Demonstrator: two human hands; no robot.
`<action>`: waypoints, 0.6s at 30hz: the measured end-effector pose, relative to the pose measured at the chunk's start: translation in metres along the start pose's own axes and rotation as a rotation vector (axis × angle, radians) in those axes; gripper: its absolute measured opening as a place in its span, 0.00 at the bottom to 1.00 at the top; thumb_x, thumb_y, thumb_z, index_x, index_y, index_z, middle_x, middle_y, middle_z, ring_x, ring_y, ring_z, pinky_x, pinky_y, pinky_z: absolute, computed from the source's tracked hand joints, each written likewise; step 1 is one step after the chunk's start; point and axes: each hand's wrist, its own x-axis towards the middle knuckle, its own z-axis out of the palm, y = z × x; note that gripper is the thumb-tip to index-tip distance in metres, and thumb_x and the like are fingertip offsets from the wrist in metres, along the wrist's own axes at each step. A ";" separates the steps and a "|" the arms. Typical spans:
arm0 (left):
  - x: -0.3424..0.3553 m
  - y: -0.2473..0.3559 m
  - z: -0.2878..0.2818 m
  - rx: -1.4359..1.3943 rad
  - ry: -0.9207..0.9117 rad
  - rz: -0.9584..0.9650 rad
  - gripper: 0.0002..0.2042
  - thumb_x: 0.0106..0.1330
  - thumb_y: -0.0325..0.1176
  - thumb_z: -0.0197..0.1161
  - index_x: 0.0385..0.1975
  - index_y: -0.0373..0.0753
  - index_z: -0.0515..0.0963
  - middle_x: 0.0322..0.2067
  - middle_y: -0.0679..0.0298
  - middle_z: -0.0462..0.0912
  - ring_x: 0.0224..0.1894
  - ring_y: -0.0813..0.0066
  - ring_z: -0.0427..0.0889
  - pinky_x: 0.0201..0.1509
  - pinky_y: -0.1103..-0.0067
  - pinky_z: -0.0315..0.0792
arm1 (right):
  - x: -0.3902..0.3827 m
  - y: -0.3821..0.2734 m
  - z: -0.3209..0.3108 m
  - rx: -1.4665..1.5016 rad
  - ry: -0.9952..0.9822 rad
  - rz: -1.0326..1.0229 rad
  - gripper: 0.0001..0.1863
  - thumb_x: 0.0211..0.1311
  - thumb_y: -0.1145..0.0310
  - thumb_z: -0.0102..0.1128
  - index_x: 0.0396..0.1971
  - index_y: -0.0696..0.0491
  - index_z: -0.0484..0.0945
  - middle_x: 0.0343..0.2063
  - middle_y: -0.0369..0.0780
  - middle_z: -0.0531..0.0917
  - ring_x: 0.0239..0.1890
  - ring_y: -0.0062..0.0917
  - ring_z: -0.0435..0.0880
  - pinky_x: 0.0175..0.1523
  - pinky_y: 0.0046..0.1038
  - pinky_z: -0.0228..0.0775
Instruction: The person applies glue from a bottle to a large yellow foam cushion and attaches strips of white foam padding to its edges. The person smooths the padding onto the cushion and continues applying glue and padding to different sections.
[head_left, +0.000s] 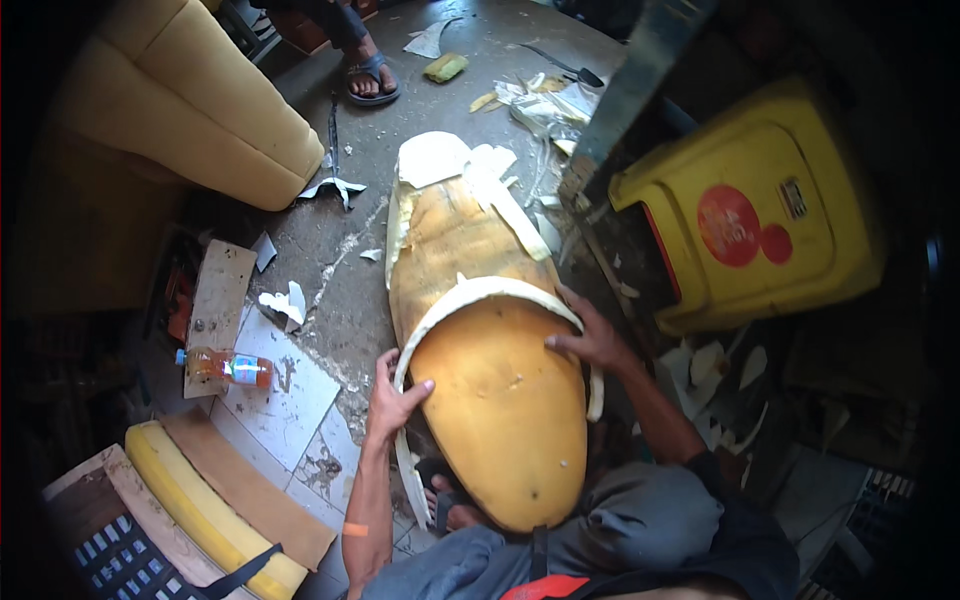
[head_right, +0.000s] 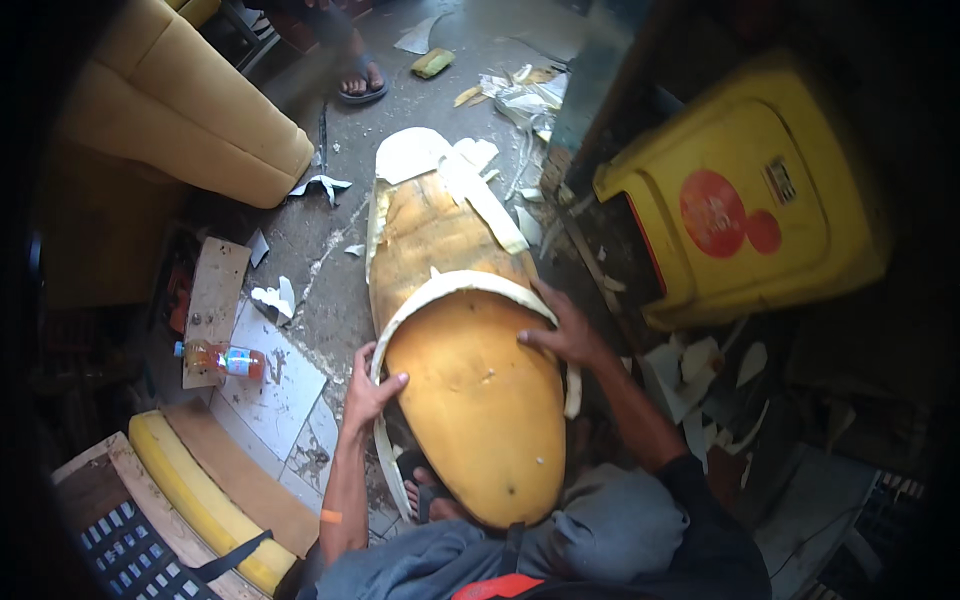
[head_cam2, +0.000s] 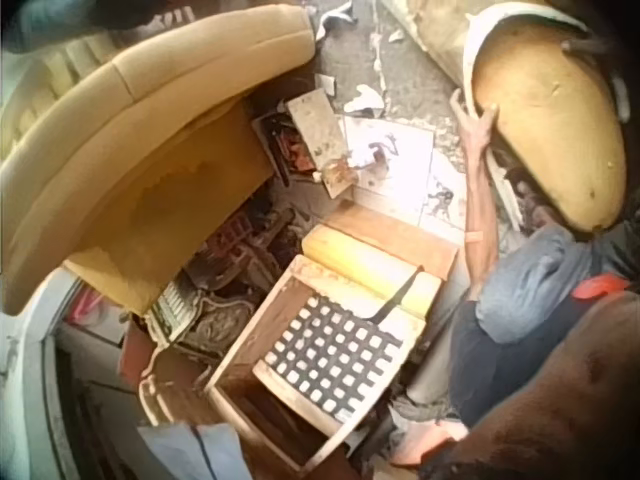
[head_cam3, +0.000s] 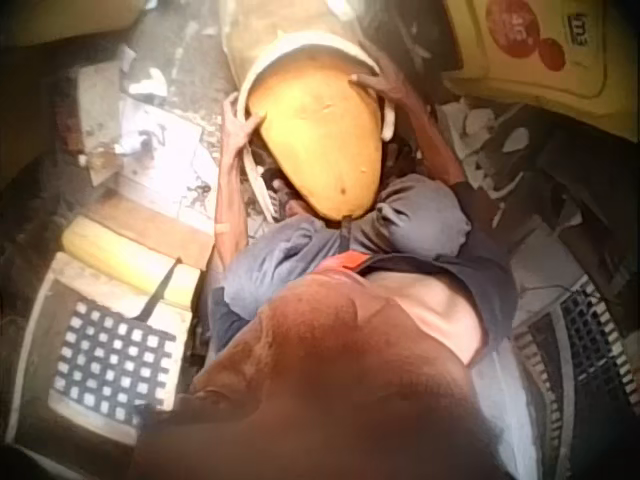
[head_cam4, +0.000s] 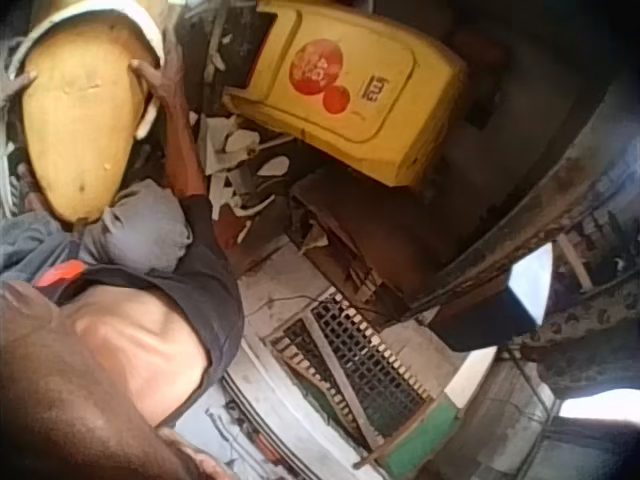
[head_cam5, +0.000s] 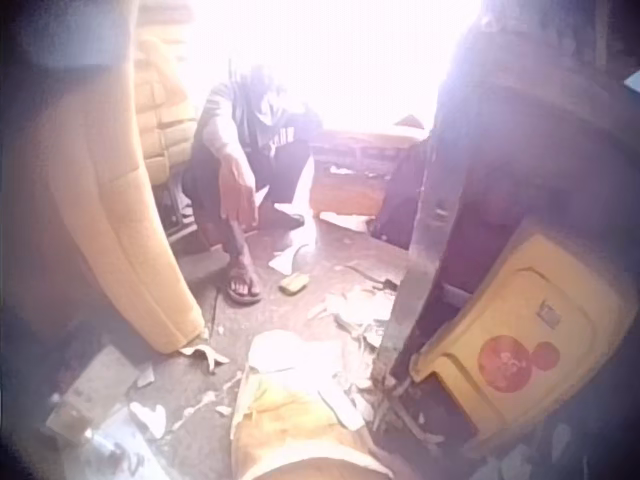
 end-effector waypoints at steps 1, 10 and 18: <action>-0.002 0.006 0.003 -0.004 0.001 -0.033 0.47 0.52 0.40 0.80 0.69 0.31 0.58 0.58 0.45 0.75 0.61 0.55 0.76 0.70 0.64 0.68 | -0.008 -0.005 0.002 -0.044 0.023 0.012 0.54 0.55 0.53 0.78 0.77 0.55 0.57 0.70 0.55 0.68 0.73 0.43 0.67 0.76 0.39 0.59; -0.093 0.016 -0.001 0.249 -0.306 -0.432 0.43 0.55 0.42 0.78 0.65 0.28 0.60 0.61 0.39 0.74 0.59 0.44 0.81 0.64 0.61 0.74 | -0.102 -0.046 -0.007 -0.197 -0.264 0.352 0.56 0.57 0.53 0.77 0.78 0.56 0.51 0.69 0.59 0.67 0.72 0.50 0.68 0.74 0.43 0.61; -0.057 0.082 0.007 0.530 -0.201 0.098 0.40 0.61 0.43 0.74 0.70 0.31 0.64 0.58 0.44 0.74 0.62 0.47 0.74 0.67 0.62 0.69 | -0.048 -0.073 0.005 -0.521 -0.197 -0.118 0.40 0.55 0.60 0.74 0.69 0.52 0.70 0.59 0.51 0.76 0.64 0.51 0.71 0.65 0.43 0.69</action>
